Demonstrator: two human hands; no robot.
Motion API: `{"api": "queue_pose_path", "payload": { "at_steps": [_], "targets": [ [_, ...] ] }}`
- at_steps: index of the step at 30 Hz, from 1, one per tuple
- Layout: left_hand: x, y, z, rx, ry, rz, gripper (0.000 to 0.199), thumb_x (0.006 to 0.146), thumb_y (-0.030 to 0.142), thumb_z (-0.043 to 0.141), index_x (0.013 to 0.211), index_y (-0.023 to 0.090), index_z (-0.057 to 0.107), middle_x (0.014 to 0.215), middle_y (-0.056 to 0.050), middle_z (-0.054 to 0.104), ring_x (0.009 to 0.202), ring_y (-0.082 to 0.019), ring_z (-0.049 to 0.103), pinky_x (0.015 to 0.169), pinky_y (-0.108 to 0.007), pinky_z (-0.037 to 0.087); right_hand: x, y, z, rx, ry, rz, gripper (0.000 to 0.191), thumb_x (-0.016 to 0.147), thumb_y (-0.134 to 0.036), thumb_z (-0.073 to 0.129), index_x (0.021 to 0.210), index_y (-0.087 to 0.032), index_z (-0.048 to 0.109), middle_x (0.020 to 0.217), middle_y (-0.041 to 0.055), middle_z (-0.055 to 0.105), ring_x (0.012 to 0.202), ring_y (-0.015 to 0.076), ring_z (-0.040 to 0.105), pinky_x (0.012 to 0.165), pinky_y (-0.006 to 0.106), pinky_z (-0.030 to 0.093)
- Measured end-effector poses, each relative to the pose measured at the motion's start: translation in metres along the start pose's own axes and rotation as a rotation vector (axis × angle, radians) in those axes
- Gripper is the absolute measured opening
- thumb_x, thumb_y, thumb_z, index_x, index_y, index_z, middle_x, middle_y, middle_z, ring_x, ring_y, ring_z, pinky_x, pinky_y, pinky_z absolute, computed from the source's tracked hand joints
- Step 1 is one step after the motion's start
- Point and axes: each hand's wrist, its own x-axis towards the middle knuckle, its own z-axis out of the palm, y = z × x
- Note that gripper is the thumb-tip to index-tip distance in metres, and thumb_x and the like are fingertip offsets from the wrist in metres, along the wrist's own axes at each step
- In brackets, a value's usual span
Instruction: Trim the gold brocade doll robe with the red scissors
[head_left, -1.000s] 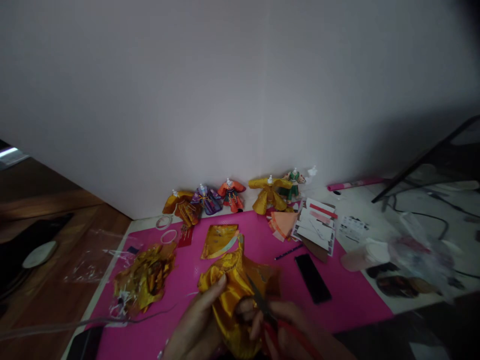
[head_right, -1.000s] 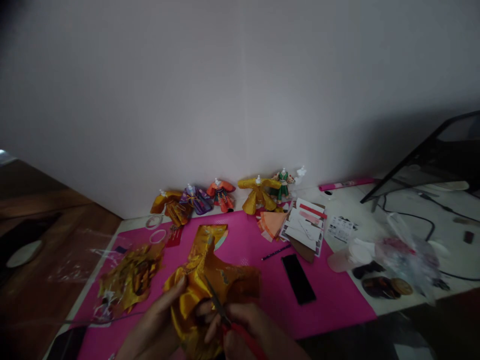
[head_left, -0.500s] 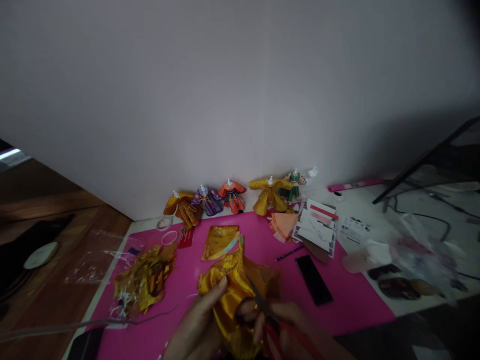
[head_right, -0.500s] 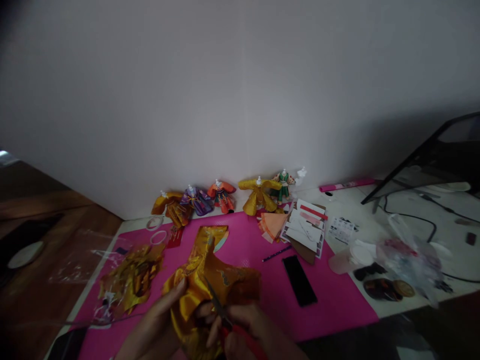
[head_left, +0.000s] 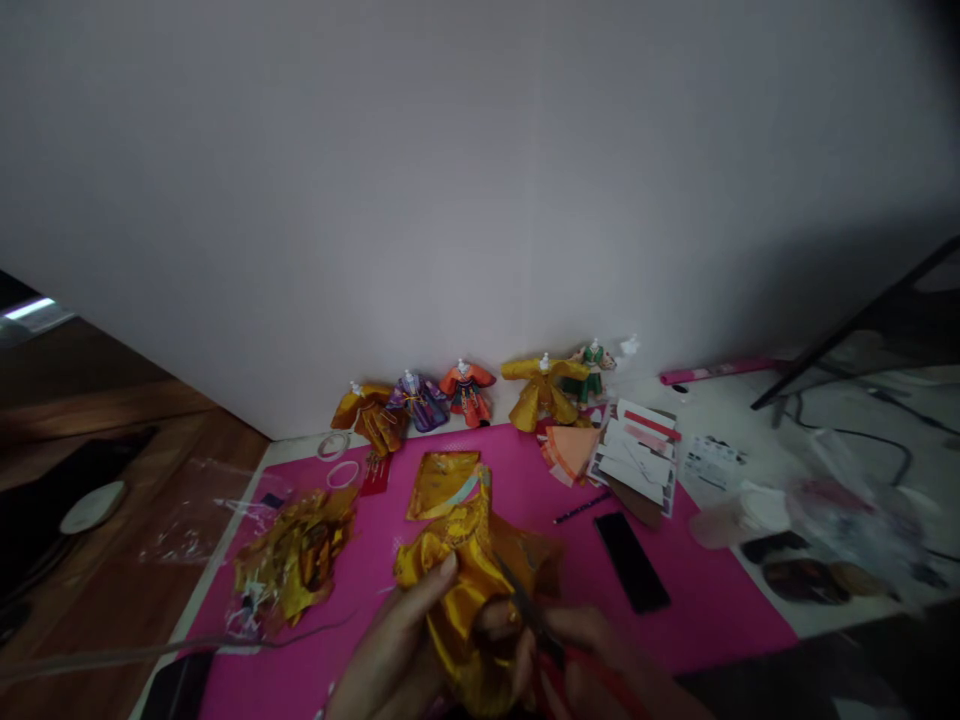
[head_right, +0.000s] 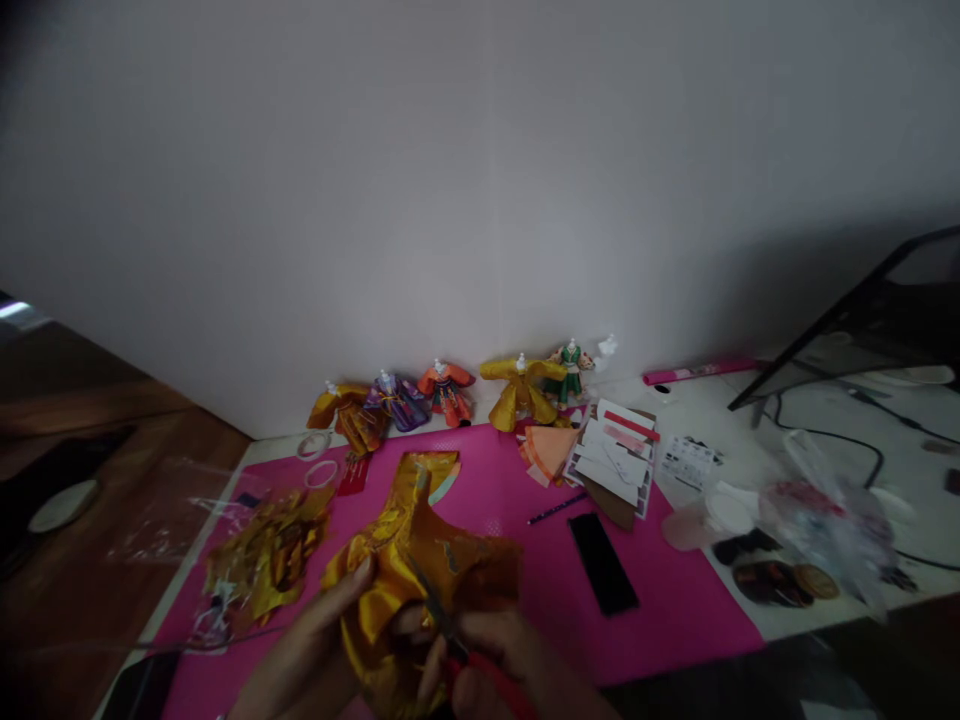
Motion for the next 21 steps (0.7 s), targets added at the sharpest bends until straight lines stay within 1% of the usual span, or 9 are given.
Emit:
{"api": "queue_pose_path", "payload": {
  "at_steps": [1, 3, 5, 9, 13, 16, 18, 19, 21],
  "targets": [
    [0.0, -0.001, -0.001, -0.006, 0.004, 0.005, 0.042, 0.075, 0.043, 0.082, 0.105, 0.015, 0.077, 0.085, -0.011, 0.08, 0.087, -0.031, 0.075, 0.085, -0.041, 0.054, -0.001, 0.001, 0.0, 0.003, 0.003, -0.018, 0.08, 0.083, -0.083, 0.048, 0.093, -0.009, 0.079, 0.106, 0.0133, 0.068, 0.091, 0.0196, 0.068, 0.096, 0.037, 0.052],
    [0.002, -0.002, -0.003, -0.016, 0.01, 0.006, 0.04, 0.074, 0.042, 0.083, 0.102, 0.014, 0.078, 0.082, -0.012, 0.079, 0.087, -0.031, 0.075, 0.086, -0.042, 0.054, -0.003, 0.002, 0.0, 0.02, 0.021, -0.055, 0.073, 0.087, -0.077, 0.051, 0.094, -0.01, 0.08, 0.11, 0.014, 0.069, 0.087, 0.0172, 0.069, 0.096, 0.035, 0.052],
    [0.004, -0.004, -0.005, -0.03, 0.011, 0.014, 0.04, 0.073, 0.043, 0.083, 0.099, 0.013, 0.078, 0.079, -0.012, 0.079, 0.087, -0.032, 0.075, 0.086, -0.042, 0.054, -0.005, 0.003, 0.0, 0.027, 0.023, -0.046, 0.066, 0.089, -0.072, 0.054, 0.094, -0.011, 0.08, 0.112, 0.014, 0.069, 0.086, 0.0159, 0.069, 0.096, 0.033, 0.052],
    [0.007, -0.007, -0.008, -0.03, 0.009, 0.043, 0.041, 0.072, 0.044, 0.083, 0.098, 0.013, 0.079, 0.08, -0.012, 0.079, 0.086, -0.031, 0.075, 0.083, -0.041, 0.055, -0.005, 0.007, -0.001, 0.028, 0.025, -0.005, 0.061, 0.09, -0.068, 0.058, 0.093, -0.011, 0.079, 0.112, 0.0133, 0.068, 0.092, 0.0175, 0.069, 0.089, 0.031, 0.054],
    [0.007, -0.008, -0.009, -0.013, 0.037, 0.046, 0.039, 0.073, 0.044, 0.083, 0.096, 0.013, 0.079, 0.078, -0.012, 0.079, 0.083, -0.03, 0.075, 0.082, -0.041, 0.055, -0.004, 0.012, -0.001, 0.052, 0.031, 0.005, 0.052, 0.092, -0.061, 0.062, 0.091, -0.012, 0.079, 0.105, 0.0112, 0.069, 0.087, 0.0156, 0.069, 0.087, 0.031, 0.054],
    [0.006, -0.008, -0.008, -0.021, 0.052, 0.079, 0.04, 0.073, 0.042, 0.083, 0.1, 0.013, 0.078, 0.081, -0.012, 0.079, 0.083, -0.031, 0.076, 0.085, -0.043, 0.054, -0.003, 0.012, -0.003, 0.058, 0.01, 0.001, 0.04, 0.094, -0.051, 0.065, 0.091, -0.014, 0.081, 0.112, 0.0116, 0.07, 0.098, 0.0172, 0.069, 0.092, 0.031, 0.052],
    [0.006, -0.008, -0.007, -0.027, 0.035, 0.099, 0.04, 0.073, 0.04, 0.083, 0.103, 0.013, 0.078, 0.084, -0.012, 0.08, 0.085, -0.031, 0.076, 0.086, -0.042, 0.054, -0.003, 0.012, -0.004, 0.056, -0.01, 0.014, 0.033, 0.093, -0.046, 0.068, 0.093, -0.016, 0.081, 0.117, 0.0114, 0.069, 0.104, 0.0182, 0.068, 0.093, 0.031, 0.05],
    [0.005, -0.008, -0.006, -0.028, 0.023, 0.107, 0.039, 0.074, 0.039, 0.083, 0.103, 0.014, 0.078, 0.084, -0.012, 0.08, 0.085, -0.031, 0.076, 0.086, -0.042, 0.054, -0.003, 0.012, -0.005, 0.046, -0.011, 0.014, 0.035, 0.093, -0.048, 0.068, 0.094, -0.016, 0.081, 0.116, 0.0112, 0.07, 0.103, 0.0182, 0.068, 0.092, 0.031, 0.05],
    [0.004, -0.008, -0.004, -0.016, 0.007, 0.109, 0.036, 0.075, 0.039, 0.082, 0.1, 0.013, 0.078, 0.08, -0.011, 0.08, 0.082, -0.03, 0.076, 0.085, -0.041, 0.055, -0.003, 0.014, -0.006, 0.026, 0.005, -0.02, 0.046, 0.091, -0.059, 0.064, 0.094, -0.015, 0.081, 0.112, 0.0113, 0.071, 0.098, 0.0179, 0.069, 0.089, 0.03, 0.051]
  ]
}}
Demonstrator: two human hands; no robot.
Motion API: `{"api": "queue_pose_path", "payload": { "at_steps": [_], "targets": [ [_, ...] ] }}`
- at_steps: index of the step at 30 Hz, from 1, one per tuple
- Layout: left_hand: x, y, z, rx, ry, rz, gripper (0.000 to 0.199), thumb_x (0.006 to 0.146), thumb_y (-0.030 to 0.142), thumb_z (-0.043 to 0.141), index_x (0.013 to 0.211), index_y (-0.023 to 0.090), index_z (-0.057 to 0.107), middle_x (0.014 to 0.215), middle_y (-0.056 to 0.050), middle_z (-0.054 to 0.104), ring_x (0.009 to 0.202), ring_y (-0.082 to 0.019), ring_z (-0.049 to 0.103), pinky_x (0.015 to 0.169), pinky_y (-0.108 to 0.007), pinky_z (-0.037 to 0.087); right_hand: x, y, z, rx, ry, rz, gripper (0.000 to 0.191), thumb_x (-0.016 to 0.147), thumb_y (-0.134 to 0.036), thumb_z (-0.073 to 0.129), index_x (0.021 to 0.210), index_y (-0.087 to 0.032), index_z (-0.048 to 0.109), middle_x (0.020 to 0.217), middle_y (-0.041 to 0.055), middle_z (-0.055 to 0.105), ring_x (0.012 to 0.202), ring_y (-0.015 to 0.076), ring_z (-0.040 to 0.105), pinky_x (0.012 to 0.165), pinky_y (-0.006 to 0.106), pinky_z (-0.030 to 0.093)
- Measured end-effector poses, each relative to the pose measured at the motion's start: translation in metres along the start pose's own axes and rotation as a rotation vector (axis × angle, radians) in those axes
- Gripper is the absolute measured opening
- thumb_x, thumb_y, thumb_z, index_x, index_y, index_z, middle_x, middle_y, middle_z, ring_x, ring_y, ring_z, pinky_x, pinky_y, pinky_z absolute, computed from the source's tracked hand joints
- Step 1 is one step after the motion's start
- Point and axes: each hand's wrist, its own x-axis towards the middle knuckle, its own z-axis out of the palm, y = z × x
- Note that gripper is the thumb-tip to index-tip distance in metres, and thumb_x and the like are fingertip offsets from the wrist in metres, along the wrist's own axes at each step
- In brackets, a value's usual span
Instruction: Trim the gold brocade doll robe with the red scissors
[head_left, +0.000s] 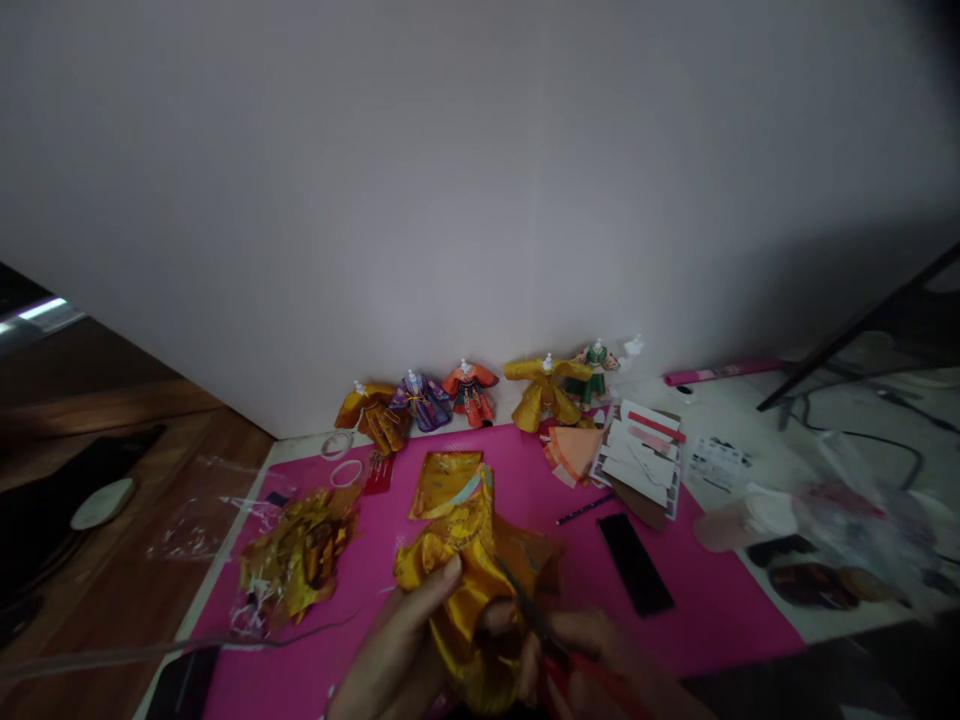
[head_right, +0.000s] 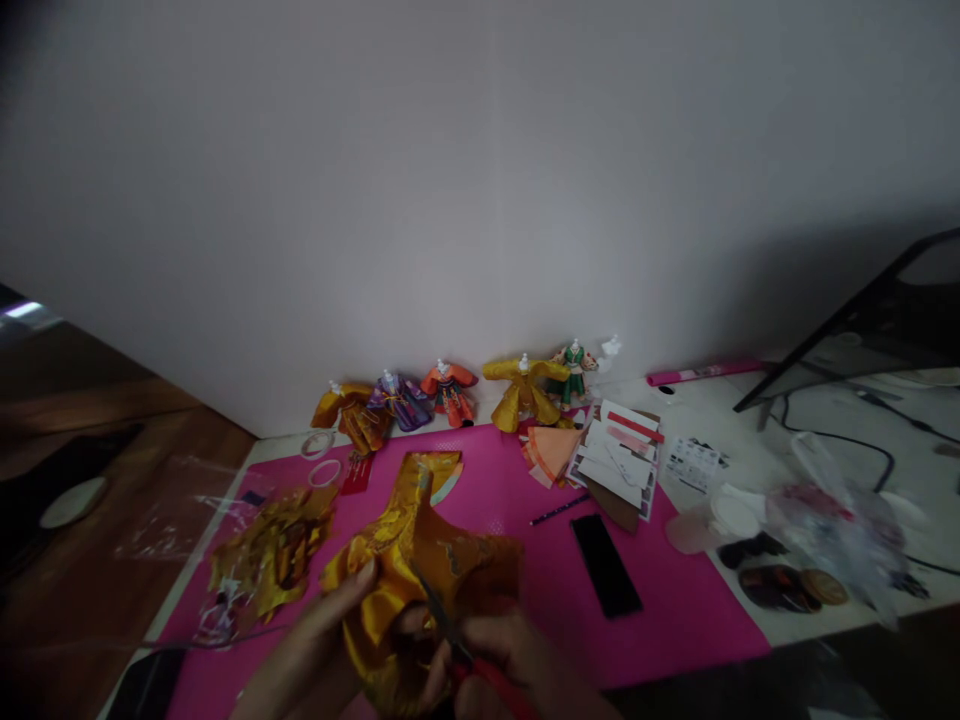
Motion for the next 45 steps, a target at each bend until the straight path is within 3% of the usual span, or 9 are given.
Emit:
{"api": "queue_pose_path", "payload": {
  "at_steps": [4, 7, 16, 19, 23, 27, 34, 38, 45],
  "targets": [
    [-0.003, 0.001, 0.006, 0.058, -0.018, 0.001, 0.035, 0.078, 0.039, 0.079, 0.099, 0.012, 0.078, 0.065, -0.009, 0.077, 0.073, -0.029, 0.076, 0.08, -0.041, 0.056, -0.001, 0.008, -0.001, -0.008, 0.011, -0.017, 0.049, 0.092, -0.061, 0.061, 0.092, -0.017, 0.082, 0.113, 0.0103, 0.07, 0.096, 0.0173, 0.068, 0.088, 0.029, 0.05],
    [-0.004, 0.001, 0.01, 0.067, -0.011, 0.03, 0.037, 0.075, 0.04, 0.082, 0.1, 0.013, 0.078, 0.067, -0.009, 0.077, 0.073, -0.029, 0.075, 0.078, -0.041, 0.057, -0.002, 0.012, -0.001, 0.011, 0.013, 0.008, 0.036, 0.094, -0.051, 0.065, 0.093, -0.019, 0.082, 0.107, 0.0081, 0.071, 0.1, 0.0184, 0.067, 0.092, 0.032, 0.049],
    [-0.007, 0.0, 0.017, 0.129, 0.044, 0.082, 0.038, 0.071, 0.044, 0.084, 0.091, 0.012, 0.079, 0.069, -0.011, 0.075, 0.071, -0.028, 0.073, 0.07, -0.039, 0.056, -0.002, 0.016, 0.002, 0.051, 0.04, -0.005, 0.034, 0.092, -0.049, 0.068, 0.094, -0.017, 0.079, 0.102, 0.0087, 0.071, 0.094, 0.0176, 0.067, 0.087, 0.031, 0.053],
    [-0.009, -0.001, 0.017, 0.147, 0.125, 0.08, 0.038, 0.068, 0.043, 0.087, 0.092, 0.014, 0.078, 0.07, -0.009, 0.074, 0.068, -0.026, 0.072, 0.067, -0.037, 0.056, -0.002, 0.014, 0.0, -0.037, 0.029, -0.074, 0.046, 0.093, -0.058, 0.061, 0.094, -0.016, 0.077, 0.102, 0.0094, 0.069, 0.097, 0.0198, 0.065, 0.09, 0.035, 0.051],
    [-0.011, -0.002, 0.016, 0.168, 0.179, 0.124, 0.035, 0.068, 0.042, 0.087, 0.089, 0.016, 0.079, 0.071, -0.007, 0.074, 0.072, -0.024, 0.073, 0.068, -0.034, 0.055, -0.002, 0.015, -0.002, -0.158, 0.036, -0.069, 0.056, 0.09, -0.068, 0.057, 0.09, -0.015, 0.075, 0.076, 0.0029, 0.064, 0.074, 0.0148, 0.061, 0.075, 0.029, 0.051],
    [-0.01, -0.004, 0.014, 0.192, 0.169, 0.213, 0.033, 0.069, 0.038, 0.087, 0.091, 0.016, 0.078, 0.072, -0.007, 0.076, 0.074, -0.025, 0.073, 0.069, -0.033, 0.055, -0.003, 0.021, -0.002, -0.13, 0.06, -0.057, 0.07, 0.084, -0.08, 0.051, 0.089, -0.015, 0.076, 0.078, 0.0039, 0.063, 0.082, 0.0178, 0.061, 0.077, 0.031, 0.05],
    [-0.006, -0.007, 0.019, 0.233, 0.103, 0.29, 0.033, 0.071, 0.037, 0.085, 0.093, 0.013, 0.078, 0.072, -0.01, 0.077, 0.067, -0.026, 0.073, 0.063, -0.035, 0.056, -0.005, 0.034, -0.003, -0.024, 0.028, 0.004, 0.041, 0.088, -0.056, 0.067, 0.09, -0.016, 0.078, 0.081, 0.0025, 0.065, 0.084, 0.0159, 0.062, 0.077, 0.028, 0.046],
    [-0.008, -0.008, 0.025, 0.2, 0.056, 0.275, 0.035, 0.071, 0.038, 0.084, 0.096, 0.014, 0.078, 0.071, -0.009, 0.076, 0.061, -0.025, 0.072, 0.055, -0.034, 0.054, -0.005, 0.028, 0.001, -0.043, 0.104, 0.016, 0.057, 0.083, -0.071, 0.064, 0.087, -0.015, 0.077, 0.074, 0.0017, 0.062, 0.074, 0.0145, 0.057, 0.069, 0.025, 0.044],
    [-0.012, -0.009, 0.03, 0.195, 0.088, 0.301, 0.034, 0.067, 0.038, 0.086, 0.091, 0.015, 0.078, 0.07, -0.008, 0.074, 0.063, -0.026, 0.07, 0.057, -0.035, 0.055, 0.004, 0.012, 0.0, -0.194, 0.017, -0.1, 0.077, 0.085, -0.083, 0.046, 0.093, -0.014, 0.081, 0.075, 0.0055, 0.066, 0.074, 0.0164, 0.061, 0.07, 0.027, 0.045]
  ]
}}
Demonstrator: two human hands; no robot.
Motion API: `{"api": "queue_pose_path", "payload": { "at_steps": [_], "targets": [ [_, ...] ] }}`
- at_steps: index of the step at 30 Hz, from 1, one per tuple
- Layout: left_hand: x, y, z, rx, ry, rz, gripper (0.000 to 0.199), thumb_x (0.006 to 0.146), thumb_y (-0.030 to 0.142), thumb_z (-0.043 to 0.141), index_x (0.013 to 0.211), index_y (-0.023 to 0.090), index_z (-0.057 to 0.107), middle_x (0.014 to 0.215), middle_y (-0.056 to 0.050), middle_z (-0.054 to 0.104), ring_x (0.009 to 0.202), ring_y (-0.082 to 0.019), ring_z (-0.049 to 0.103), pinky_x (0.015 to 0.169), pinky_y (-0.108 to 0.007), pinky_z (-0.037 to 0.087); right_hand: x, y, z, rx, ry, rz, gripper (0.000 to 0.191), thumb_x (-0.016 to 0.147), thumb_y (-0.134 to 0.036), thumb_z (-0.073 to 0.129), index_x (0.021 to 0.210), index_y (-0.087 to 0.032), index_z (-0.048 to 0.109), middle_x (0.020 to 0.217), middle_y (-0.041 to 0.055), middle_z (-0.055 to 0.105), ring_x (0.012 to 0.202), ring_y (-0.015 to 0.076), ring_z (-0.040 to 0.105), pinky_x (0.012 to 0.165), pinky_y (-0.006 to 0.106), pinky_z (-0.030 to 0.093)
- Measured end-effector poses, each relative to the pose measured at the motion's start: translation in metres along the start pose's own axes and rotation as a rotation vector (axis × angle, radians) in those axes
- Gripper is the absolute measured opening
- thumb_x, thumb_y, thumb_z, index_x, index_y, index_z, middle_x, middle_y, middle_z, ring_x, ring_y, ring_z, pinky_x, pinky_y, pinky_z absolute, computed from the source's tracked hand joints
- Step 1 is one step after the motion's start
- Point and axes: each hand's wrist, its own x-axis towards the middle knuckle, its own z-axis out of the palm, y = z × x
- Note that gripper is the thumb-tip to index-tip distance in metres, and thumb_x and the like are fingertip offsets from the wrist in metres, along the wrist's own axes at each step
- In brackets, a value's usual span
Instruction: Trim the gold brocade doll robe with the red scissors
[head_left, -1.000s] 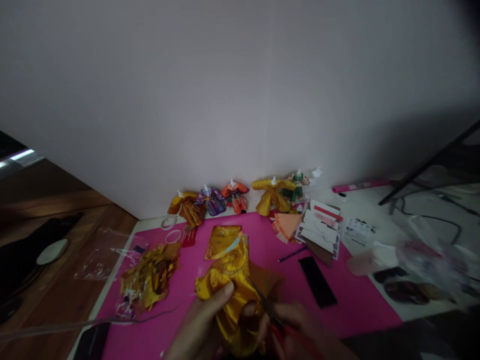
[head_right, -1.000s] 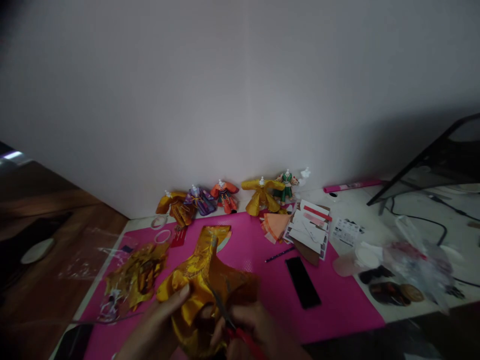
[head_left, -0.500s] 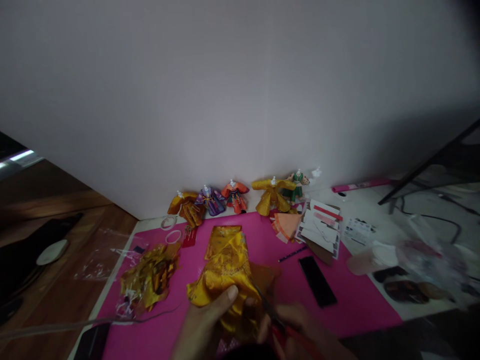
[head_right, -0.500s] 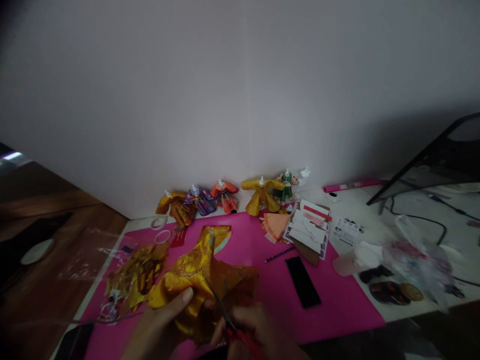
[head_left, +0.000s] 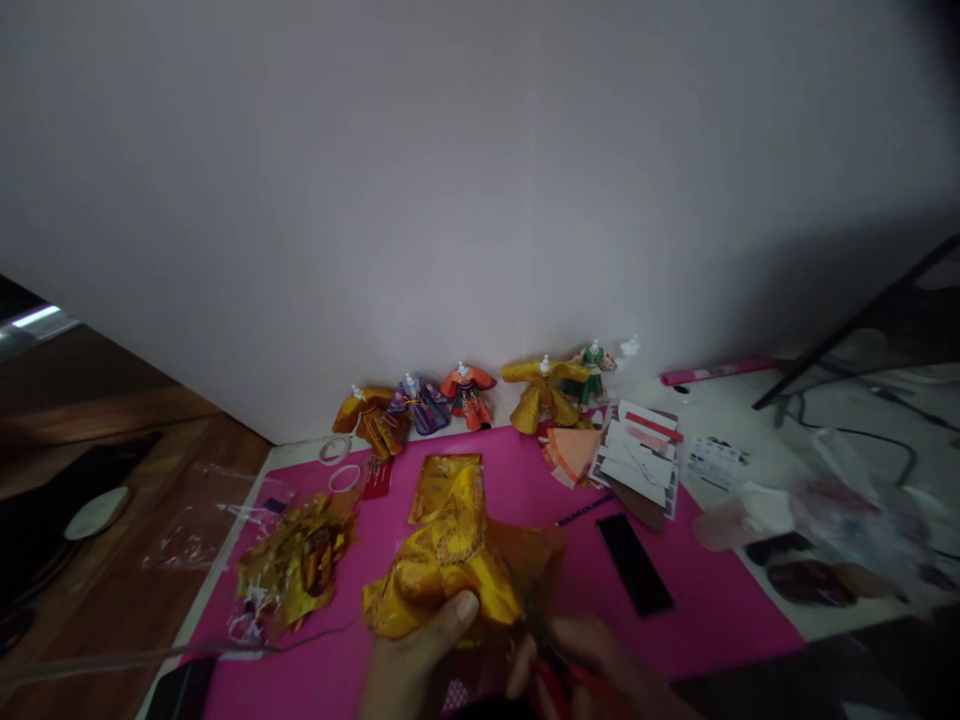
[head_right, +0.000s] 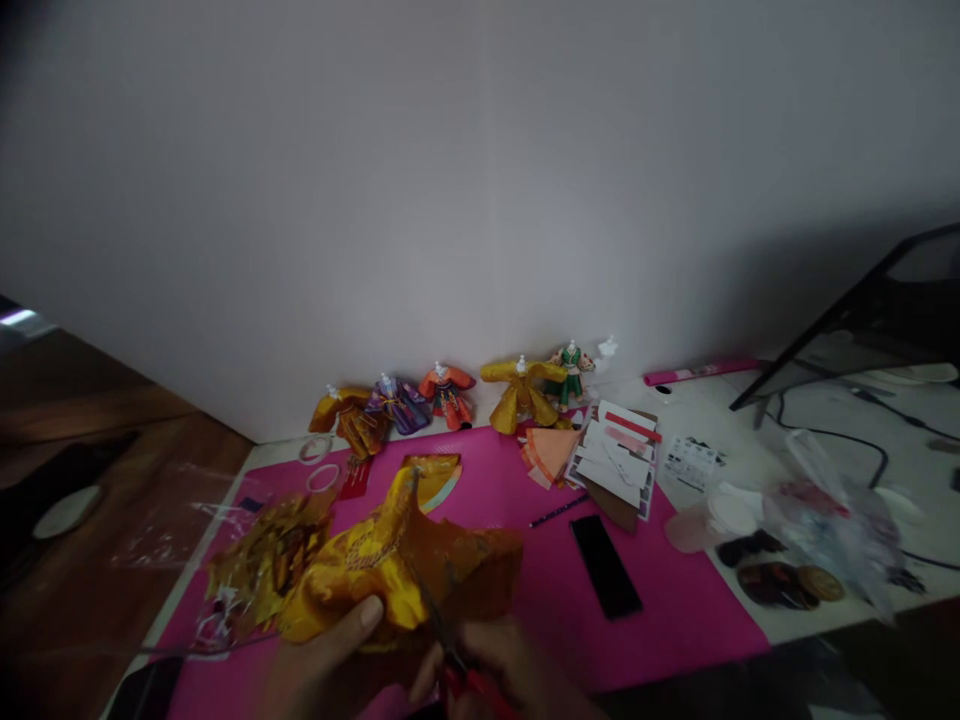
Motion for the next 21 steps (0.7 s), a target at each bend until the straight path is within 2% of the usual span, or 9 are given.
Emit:
{"api": "queue_pose_path", "payload": {
  "at_steps": [4, 7, 11, 15, 21],
  "targets": [
    [0.003, -0.002, -0.002, -0.01, -0.097, -0.003, 0.031, 0.07, 0.041, 0.083, 0.086, 0.015, 0.077, 0.066, -0.007, 0.072, 0.056, -0.021, 0.066, 0.051, -0.031, 0.051, 0.0, -0.002, 0.001, 0.027, 0.003, -0.023, 0.069, 0.088, -0.077, 0.049, 0.093, -0.015, 0.08, 0.075, 0.0033, 0.063, 0.072, 0.0141, 0.057, 0.067, 0.026, 0.042],
    [0.004, -0.006, -0.006, 0.002, -0.106, -0.006, 0.033, 0.07, 0.044, 0.083, 0.085, 0.015, 0.077, 0.071, -0.008, 0.074, 0.053, -0.019, 0.065, 0.048, -0.029, 0.048, -0.001, 0.003, 0.003, 0.083, 0.012, -0.088, 0.062, 0.09, -0.071, 0.053, 0.092, -0.014, 0.079, 0.068, -0.0013, 0.055, 0.063, 0.0103, 0.05, 0.062, 0.023, 0.038],
    [0.007, -0.011, -0.012, 0.0, -0.117, -0.01, 0.032, 0.072, 0.044, 0.081, 0.085, 0.014, 0.077, 0.074, -0.01, 0.076, 0.054, -0.021, 0.066, 0.056, -0.036, 0.054, -0.002, 0.013, 0.006, 0.122, 0.029, -0.054, 0.05, 0.092, -0.061, 0.06, 0.087, -0.014, 0.078, 0.064, -0.0039, 0.051, 0.057, 0.0074, 0.046, 0.054, 0.02, 0.032],
    [0.01, -0.014, -0.017, -0.001, -0.142, -0.035, 0.034, 0.073, 0.048, 0.079, 0.077, 0.014, 0.078, 0.062, -0.01, 0.072, 0.05, -0.023, 0.065, 0.058, -0.039, 0.054, 0.0, 0.01, 0.01, 0.108, 0.097, -0.031, 0.056, 0.088, -0.067, 0.06, 0.077, -0.014, 0.074, 0.065, -0.0025, 0.051, 0.059, 0.0087, 0.047, 0.052, 0.021, 0.031],
    [0.014, -0.017, -0.023, 0.052, -0.127, -0.05, 0.037, 0.075, 0.051, 0.077, 0.08, 0.014, 0.08, 0.054, -0.009, 0.069, 0.048, -0.024, 0.064, 0.058, -0.04, 0.054, -0.001, 0.006, 0.01, 0.003, 0.071, 0.025, 0.064, 0.083, -0.077, 0.056, 0.077, -0.015, 0.073, 0.066, -0.0012, 0.052, 0.064, 0.0129, 0.051, 0.06, 0.026, 0.037]
  ]
}}
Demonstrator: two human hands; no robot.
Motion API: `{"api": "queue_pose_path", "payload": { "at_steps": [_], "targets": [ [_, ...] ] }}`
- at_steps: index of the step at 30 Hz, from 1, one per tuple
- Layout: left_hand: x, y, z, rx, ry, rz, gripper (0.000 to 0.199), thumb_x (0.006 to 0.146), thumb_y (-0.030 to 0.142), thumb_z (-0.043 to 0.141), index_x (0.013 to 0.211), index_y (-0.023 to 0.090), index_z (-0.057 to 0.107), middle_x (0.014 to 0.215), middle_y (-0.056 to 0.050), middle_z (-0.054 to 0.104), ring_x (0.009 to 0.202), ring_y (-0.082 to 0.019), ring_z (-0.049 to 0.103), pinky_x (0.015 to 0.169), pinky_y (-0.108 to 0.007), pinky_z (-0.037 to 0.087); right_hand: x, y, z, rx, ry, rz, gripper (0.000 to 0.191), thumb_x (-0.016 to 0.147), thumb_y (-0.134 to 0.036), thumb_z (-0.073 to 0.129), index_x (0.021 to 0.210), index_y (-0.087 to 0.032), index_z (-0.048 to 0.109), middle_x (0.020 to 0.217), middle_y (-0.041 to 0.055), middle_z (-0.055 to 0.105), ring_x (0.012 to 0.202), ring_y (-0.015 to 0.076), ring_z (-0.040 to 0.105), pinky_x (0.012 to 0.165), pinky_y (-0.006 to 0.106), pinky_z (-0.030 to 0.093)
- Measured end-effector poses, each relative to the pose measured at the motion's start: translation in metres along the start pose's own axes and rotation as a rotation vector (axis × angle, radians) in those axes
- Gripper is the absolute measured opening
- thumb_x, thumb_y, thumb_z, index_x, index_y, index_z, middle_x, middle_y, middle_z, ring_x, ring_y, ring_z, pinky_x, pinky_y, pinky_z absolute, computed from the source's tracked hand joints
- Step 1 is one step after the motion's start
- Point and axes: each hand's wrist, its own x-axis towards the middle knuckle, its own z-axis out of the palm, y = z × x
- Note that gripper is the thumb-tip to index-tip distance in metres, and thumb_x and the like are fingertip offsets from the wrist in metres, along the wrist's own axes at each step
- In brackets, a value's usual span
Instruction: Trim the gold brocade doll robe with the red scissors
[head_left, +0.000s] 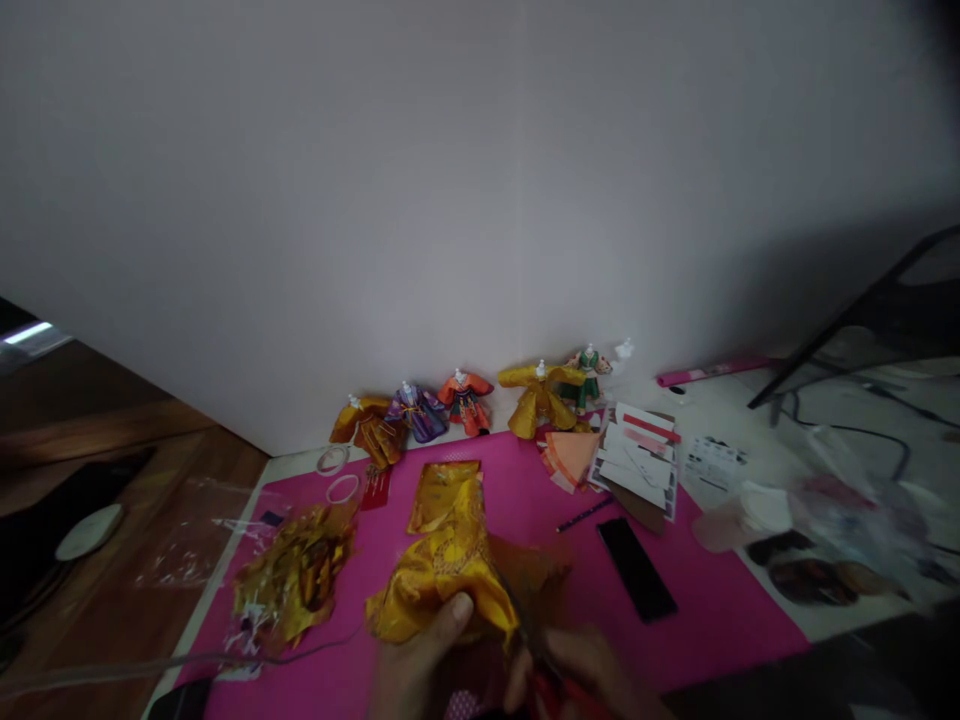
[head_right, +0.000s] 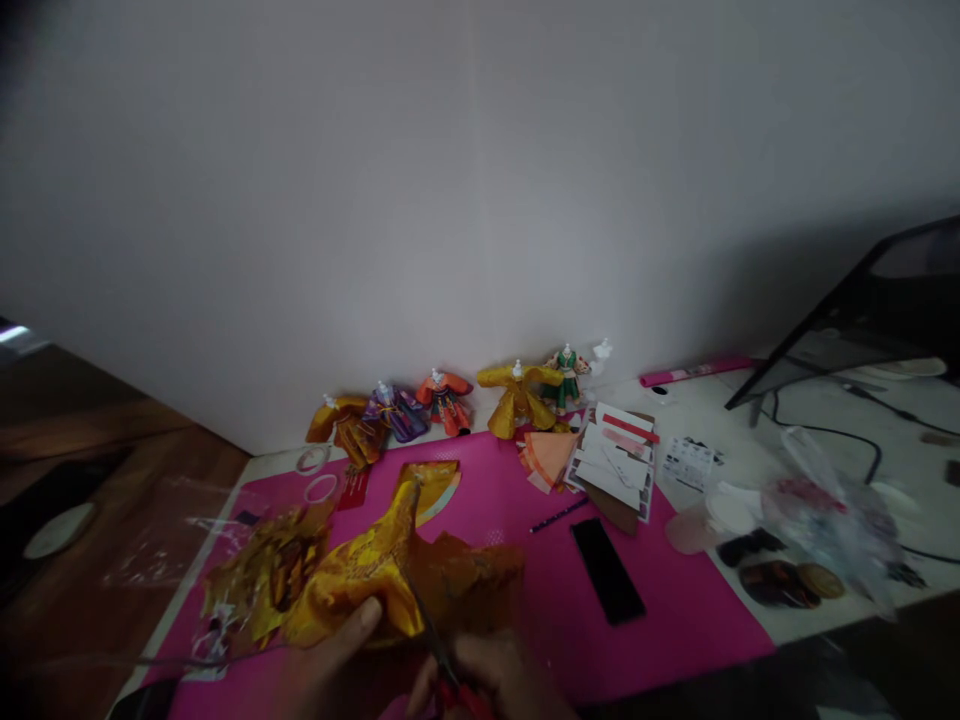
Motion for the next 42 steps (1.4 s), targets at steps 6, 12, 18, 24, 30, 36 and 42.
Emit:
{"api": "queue_pose_path", "payload": {
  "at_steps": [6, 12, 18, 24, 30, 36, 42],
  "targets": [
    [0.001, -0.001, 0.0, -0.044, 0.158, 0.131, 0.031, 0.07, 0.042, 0.083, 0.087, 0.017, 0.079, 0.074, -0.009, 0.077, 0.066, -0.026, 0.071, 0.064, -0.037, 0.056, 0.002, 0.009, 0.001, -0.025, 0.005, 0.016, 0.061, 0.083, -0.074, 0.058, 0.074, -0.015, 0.071, 0.071, 0.0023, 0.059, 0.063, 0.0131, 0.053, 0.062, 0.027, 0.042],
    [-0.001, 0.0, 0.005, -0.068, 0.167, 0.123, 0.029, 0.071, 0.042, 0.08, 0.084, 0.016, 0.078, 0.069, -0.01, 0.075, 0.068, -0.03, 0.072, 0.063, -0.038, 0.057, -0.001, 0.006, 0.003, -0.039, 0.024, 0.043, 0.062, 0.084, -0.073, 0.057, 0.079, -0.013, 0.071, 0.068, 0.0001, 0.055, 0.06, 0.0112, 0.048, 0.058, 0.024, 0.038],
    [-0.001, -0.006, 0.002, -0.041, 0.109, 0.05, 0.037, 0.074, 0.052, 0.074, 0.071, 0.015, 0.076, 0.048, -0.007, 0.066, 0.046, -0.025, 0.064, 0.052, -0.039, 0.054, 0.001, 0.013, 0.004, -0.122, 0.015, -0.004, 0.059, 0.084, -0.072, 0.056, 0.078, -0.015, 0.07, 0.063, -0.0019, 0.052, 0.056, 0.0101, 0.045, 0.05, 0.022, 0.031],
    [-0.002, -0.002, -0.001, 0.005, 0.205, 0.16, 0.03, 0.068, 0.043, 0.083, 0.08, 0.016, 0.077, 0.06, -0.007, 0.074, 0.057, -0.027, 0.071, 0.056, -0.038, 0.058, -0.002, 0.008, 0.001, -0.136, -0.025, 0.06, 0.063, 0.088, -0.075, 0.049, 0.082, -0.017, 0.071, 0.073, 0.0013, 0.057, 0.065, 0.0129, 0.05, 0.06, 0.025, 0.04],
    [0.0, -0.004, 0.001, -0.04, 0.165, 0.203, 0.031, 0.069, 0.043, 0.083, 0.083, 0.016, 0.077, 0.053, -0.004, 0.07, 0.048, -0.024, 0.067, 0.042, -0.03, 0.05, -0.003, 0.015, 0.002, -0.085, 0.013, 0.045, 0.061, 0.085, -0.073, 0.056, 0.083, -0.015, 0.074, 0.07, 0.0004, 0.055, 0.064, 0.0129, 0.049, 0.057, 0.025, 0.034],
    [-0.001, -0.009, -0.005, -0.065, 0.202, 0.127, 0.029, 0.069, 0.043, 0.084, 0.07, 0.015, 0.073, 0.047, -0.001, 0.067, 0.032, -0.014, 0.054, 0.031, -0.021, 0.036, -0.005, -0.003, 0.001, -0.09, 0.001, 0.111, 0.062, 0.086, -0.073, 0.056, 0.087, -0.015, 0.076, 0.067, -0.0016, 0.051, 0.063, 0.012, 0.046, 0.062, 0.025, 0.04],
    [-0.001, -0.001, 0.0, -0.007, 0.234, 0.242, 0.03, 0.066, 0.04, 0.086, 0.081, 0.016, 0.076, 0.061, -0.003, 0.074, 0.052, -0.022, 0.068, 0.053, -0.034, 0.058, -0.007, 0.008, 0.004, -0.041, 0.019, 0.09, 0.066, 0.081, -0.077, 0.059, 0.088, -0.014, 0.076, 0.071, 0.0002, 0.055, 0.065, 0.013, 0.048, 0.06, 0.025, 0.039]
  ]
}}
